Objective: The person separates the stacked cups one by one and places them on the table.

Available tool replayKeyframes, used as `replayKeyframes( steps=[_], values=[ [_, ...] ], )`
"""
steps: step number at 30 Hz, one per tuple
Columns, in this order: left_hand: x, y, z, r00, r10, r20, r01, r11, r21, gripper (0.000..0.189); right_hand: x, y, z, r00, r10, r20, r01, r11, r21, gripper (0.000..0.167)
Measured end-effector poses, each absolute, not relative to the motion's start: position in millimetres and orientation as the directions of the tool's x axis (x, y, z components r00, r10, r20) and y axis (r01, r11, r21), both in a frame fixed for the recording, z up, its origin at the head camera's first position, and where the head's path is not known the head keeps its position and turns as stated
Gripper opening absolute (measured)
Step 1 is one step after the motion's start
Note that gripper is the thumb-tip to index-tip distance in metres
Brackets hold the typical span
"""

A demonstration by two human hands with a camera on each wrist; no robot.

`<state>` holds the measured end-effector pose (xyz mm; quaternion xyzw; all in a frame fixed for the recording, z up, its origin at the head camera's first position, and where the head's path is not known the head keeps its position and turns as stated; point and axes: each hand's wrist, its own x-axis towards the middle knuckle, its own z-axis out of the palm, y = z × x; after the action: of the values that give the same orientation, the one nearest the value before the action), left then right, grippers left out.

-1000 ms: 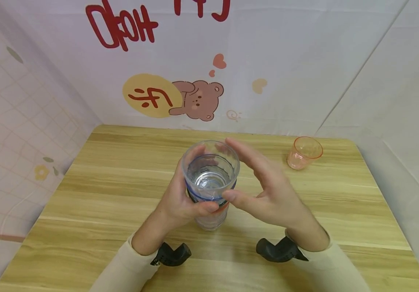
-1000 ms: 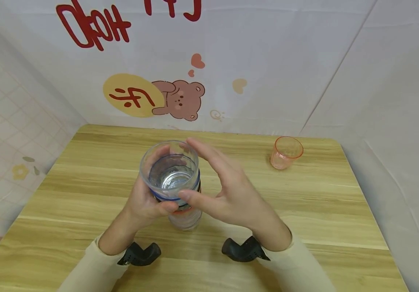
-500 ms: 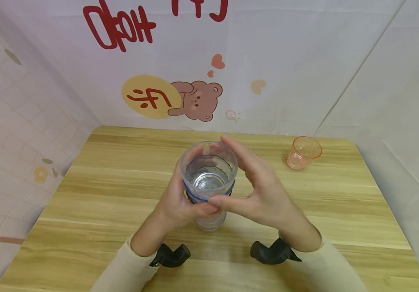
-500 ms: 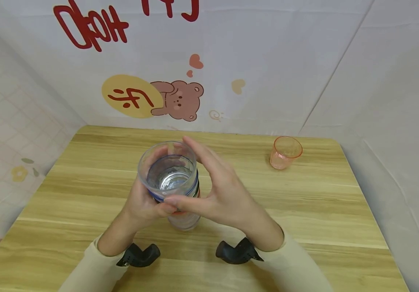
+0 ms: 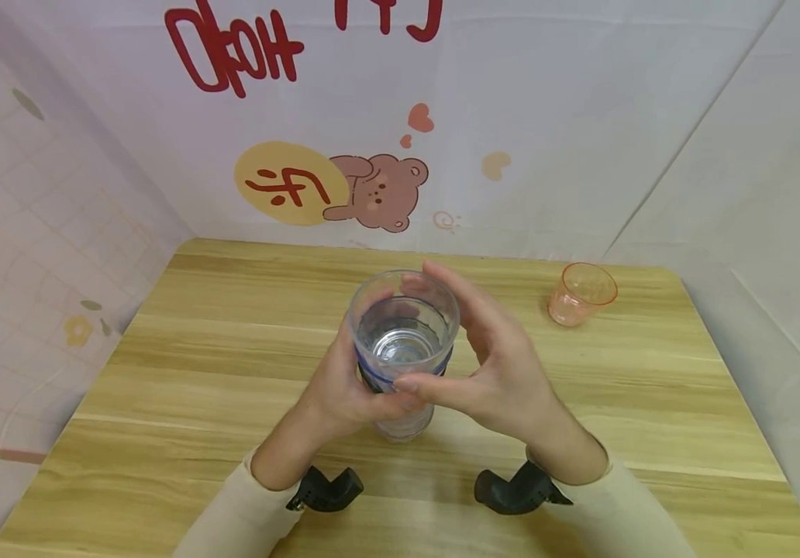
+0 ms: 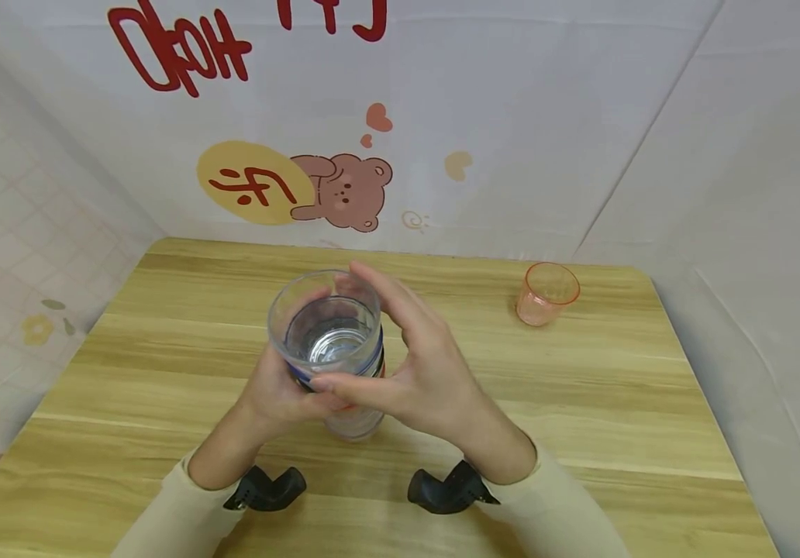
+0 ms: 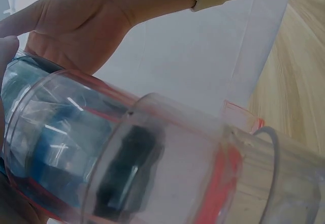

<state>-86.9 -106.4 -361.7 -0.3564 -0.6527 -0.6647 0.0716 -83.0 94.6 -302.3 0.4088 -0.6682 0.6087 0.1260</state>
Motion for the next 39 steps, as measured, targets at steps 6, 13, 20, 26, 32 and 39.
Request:
replayKeyframes(
  steps=[6,13,20,26,32,39],
  values=[
    [-84.4,-106.2,-361.3,-0.759,0.372,0.534,0.535,-0.112,0.838,0.102,-83.0,95.3,-301.8,-0.623,-0.364,0.692,-0.705,-0.121,-0.698,0.102],
    [-84.5,-106.6,-362.5,-0.767,0.372,0.523,0.521,-0.116,0.846,0.104,-83.7,95.9,-299.8,-0.619,-0.365,0.695,-0.705,-0.132,-0.697,0.101],
    [-83.4,-110.0,-362.0,-0.783,0.402,0.474,0.486,-0.079,0.87,0.105,-87.2,96.7,-292.7,-0.605,-0.359,0.711,-0.719,-0.138,-0.681,0.102],
    [-80.7,-113.1,-361.2,-0.808,0.425,0.408,0.426,-0.056,0.903,0.102,-87.6,98.3,-285.9,-0.605,-0.351,0.715,-0.723,-0.133,-0.678,0.106],
    [-80.3,-112.0,-362.8,-0.823,0.413,0.391,0.414,-0.036,0.91,0.104,-87.5,100.2,-280.4,-0.618,-0.346,0.706,-0.714,-0.127,-0.688,0.107],
    [-81.5,-111.1,-365.2,-0.807,0.404,0.431,0.454,-0.041,0.89,0.106,-90.1,104.0,-276.9,-0.619,-0.329,0.713,-0.706,-0.165,-0.689,0.102]
  ],
)
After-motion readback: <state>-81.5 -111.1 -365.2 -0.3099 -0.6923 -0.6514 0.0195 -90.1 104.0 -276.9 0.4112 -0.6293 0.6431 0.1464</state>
